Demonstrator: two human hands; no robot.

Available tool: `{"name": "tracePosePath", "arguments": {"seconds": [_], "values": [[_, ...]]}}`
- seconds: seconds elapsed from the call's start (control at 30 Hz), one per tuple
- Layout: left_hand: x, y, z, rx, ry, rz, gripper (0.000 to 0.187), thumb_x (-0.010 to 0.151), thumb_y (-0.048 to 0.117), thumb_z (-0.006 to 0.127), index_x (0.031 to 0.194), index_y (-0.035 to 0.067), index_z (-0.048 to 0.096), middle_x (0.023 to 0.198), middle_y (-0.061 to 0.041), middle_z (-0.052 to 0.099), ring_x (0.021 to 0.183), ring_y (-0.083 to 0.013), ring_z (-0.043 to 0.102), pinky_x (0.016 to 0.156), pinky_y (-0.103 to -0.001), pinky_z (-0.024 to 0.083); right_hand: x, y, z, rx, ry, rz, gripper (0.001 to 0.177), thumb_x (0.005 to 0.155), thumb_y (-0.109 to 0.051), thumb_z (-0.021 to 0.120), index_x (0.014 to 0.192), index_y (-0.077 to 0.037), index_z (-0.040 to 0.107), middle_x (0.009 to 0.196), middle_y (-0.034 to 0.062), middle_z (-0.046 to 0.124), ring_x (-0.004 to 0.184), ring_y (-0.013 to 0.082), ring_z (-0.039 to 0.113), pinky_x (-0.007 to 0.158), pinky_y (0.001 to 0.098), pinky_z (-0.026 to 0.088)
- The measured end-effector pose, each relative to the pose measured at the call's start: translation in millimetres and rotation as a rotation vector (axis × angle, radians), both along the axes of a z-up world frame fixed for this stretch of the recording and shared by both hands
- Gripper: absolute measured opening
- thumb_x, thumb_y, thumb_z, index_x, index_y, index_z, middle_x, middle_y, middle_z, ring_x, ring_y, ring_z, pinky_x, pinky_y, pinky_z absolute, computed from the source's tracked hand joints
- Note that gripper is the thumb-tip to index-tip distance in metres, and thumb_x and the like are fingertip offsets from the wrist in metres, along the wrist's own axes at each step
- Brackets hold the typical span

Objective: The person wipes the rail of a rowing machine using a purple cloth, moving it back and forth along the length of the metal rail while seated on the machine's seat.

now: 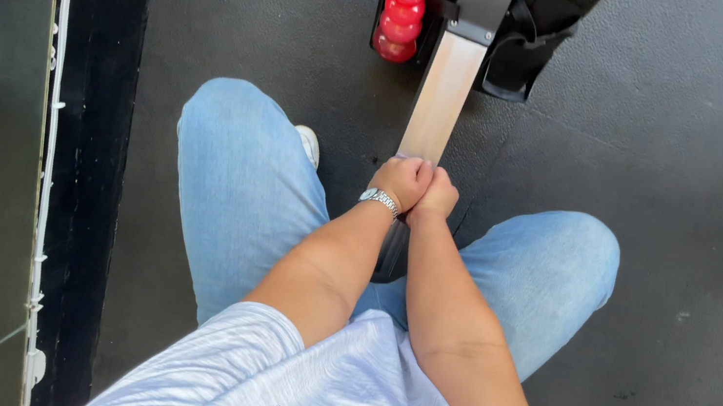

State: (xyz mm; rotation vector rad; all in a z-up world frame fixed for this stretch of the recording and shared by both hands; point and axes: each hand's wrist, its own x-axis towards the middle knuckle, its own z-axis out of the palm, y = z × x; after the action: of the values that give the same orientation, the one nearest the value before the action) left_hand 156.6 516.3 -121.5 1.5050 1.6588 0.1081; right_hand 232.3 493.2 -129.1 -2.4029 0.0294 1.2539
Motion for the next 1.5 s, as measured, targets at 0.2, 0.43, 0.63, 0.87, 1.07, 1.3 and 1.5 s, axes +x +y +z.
{"name": "tracePosePath", "arguments": {"seconds": [0.2,0.43,0.63,0.87,1.07,1.3,1.5], "values": [[14.1,51.3,-21.1,0.097,0.025,-0.001,0.053,0.105,0.054,0.046,0.084,0.012,0.071,0.087,-0.021,0.079,0.098,-0.0453,0.08,0.093,-0.056,0.068,29.8,49.7,-85.2,0.051,0.0,-0.151,0.06,0.083,-0.044,0.072,0.126,-0.005,0.085,0.121,0.0116,0.085,0.121,0.0318,0.08,0.102,0.0461,0.065],[15.5,110.3,-30.5,0.384,-0.024,-0.189,0.048,0.108,0.053,0.044,0.082,0.019,0.064,0.081,-0.015,0.078,0.085,-0.0406,0.082,0.081,-0.054,0.068,23.2,123.8,-25.7,0.108,0.046,-0.227,0.058,0.082,-0.047,0.077,0.12,-0.004,0.075,0.122,0.0131,0.081,0.124,0.0338,0.077,0.106,0.0451,0.063],[18.5,143.9,-35.4,0.434,-0.025,-0.234,0.048,0.11,0.055,0.04,0.085,0.021,0.062,0.081,-0.012,0.078,0.086,-0.0387,0.081,0.079,-0.054,0.068,42.0,160.7,-23.8,0.045,0.034,-0.112,0.047,0.081,-0.038,0.073,0.107,0.0,0.083,0.111,0.0153,0.084,0.119,0.0337,0.079,0.103,0.043,0.063],[27.2,188.0,-39.6,0.402,-0.005,-0.234,0.047,0.11,0.058,0.039,0.087,0.024,0.062,0.079,-0.008,0.077,0.085,-0.0376,0.082,0.081,-0.053,0.069,60.9,204.4,-44.8,-0.082,-0.048,0.397,0.041,0.098,-0.044,0.056,0.106,-0.017,0.085,0.121,0.0137,0.083,0.136,0.0332,0.071,0.118,0.0454,0.058],[32.0,219.8,-45.6,0.391,-0.04,-0.236,0.046,0.108,0.059,0.043,0.085,0.024,0.062,0.078,-0.009,0.078,0.083,-0.0394,0.082,0.081,-0.054,0.069,56.6,230.2,-20.1,-0.093,-0.03,0.284,0.039,0.099,-0.043,0.055,0.099,-0.018,0.085,0.114,0.0118,0.083,0.133,0.0313,0.073,0.118,0.0437,0.059],[32.1,225.6,-37.8,0.384,-0.076,-0.215,0.047,0.108,0.058,0.042,0.084,0.023,0.061,0.073,-0.012,0.074,0.082,-0.043,0.079,0.078,-0.057,0.068,54.2,254.5,17.4,-0.073,0.091,-0.091,0.023,0.081,-0.028,0.061,0.088,-0.011,0.075,0.1,0.0047,0.073,0.109,0.0251,0.06,0.097,0.0422,0.05],[33.3,235.8,-27.7,0.302,-0.234,-0.142,0.044,0.106,0.042,0.045,0.075,0.014,0.063,0.067,-0.009,0.07,0.06,-0.037,0.064,0.054,-0.055,0.044,55.5,255.3,10.6,0.154,0.109,-0.369,0.028,0.081,-0.012,0.061,0.062,-0.012,0.04,0.064,0.0017,0.046,0.067,0.0241,0.034,0.06,0.046,0.038]]}}
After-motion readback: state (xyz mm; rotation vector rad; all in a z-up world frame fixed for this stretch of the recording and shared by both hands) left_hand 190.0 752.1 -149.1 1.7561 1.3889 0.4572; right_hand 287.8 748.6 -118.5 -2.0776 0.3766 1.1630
